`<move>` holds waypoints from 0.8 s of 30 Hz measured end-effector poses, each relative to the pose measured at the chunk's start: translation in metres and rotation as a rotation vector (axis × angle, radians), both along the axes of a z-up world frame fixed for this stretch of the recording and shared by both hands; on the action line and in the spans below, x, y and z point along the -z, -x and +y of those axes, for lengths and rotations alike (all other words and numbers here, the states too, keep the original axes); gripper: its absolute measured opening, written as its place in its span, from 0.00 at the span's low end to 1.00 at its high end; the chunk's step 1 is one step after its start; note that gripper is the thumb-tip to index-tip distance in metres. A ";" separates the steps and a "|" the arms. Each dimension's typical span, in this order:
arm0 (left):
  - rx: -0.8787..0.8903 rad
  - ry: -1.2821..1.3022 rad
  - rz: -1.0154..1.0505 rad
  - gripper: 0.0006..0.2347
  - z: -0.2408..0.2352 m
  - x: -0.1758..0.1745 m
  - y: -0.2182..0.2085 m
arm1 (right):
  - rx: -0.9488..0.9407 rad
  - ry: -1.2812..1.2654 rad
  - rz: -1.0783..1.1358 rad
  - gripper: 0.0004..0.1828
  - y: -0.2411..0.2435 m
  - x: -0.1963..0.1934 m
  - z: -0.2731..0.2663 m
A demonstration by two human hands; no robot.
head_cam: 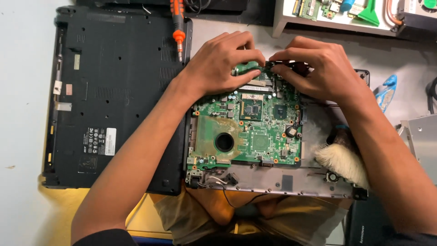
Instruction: The person cleans the internal components of a disassembled laptop using a brush. They brush the motherboard and then remove a cooling fan to clean it separately.
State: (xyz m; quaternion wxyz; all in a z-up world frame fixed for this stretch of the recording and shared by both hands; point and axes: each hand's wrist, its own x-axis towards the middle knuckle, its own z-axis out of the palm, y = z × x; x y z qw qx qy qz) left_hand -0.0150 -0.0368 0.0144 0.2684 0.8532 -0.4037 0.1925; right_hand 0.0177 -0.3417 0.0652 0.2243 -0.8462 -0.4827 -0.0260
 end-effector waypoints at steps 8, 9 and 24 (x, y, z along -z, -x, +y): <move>0.032 0.000 -0.061 0.12 0.003 -0.005 0.001 | -0.011 -0.022 0.034 0.09 -0.003 0.003 -0.005; 0.035 -0.001 -0.061 0.12 0.002 -0.005 0.001 | -0.009 -0.023 0.034 0.09 -0.003 0.003 -0.005; -0.032 -0.035 -0.073 0.04 -0.002 -0.010 0.008 | 0.008 -0.013 -0.064 0.07 -0.005 0.012 -0.005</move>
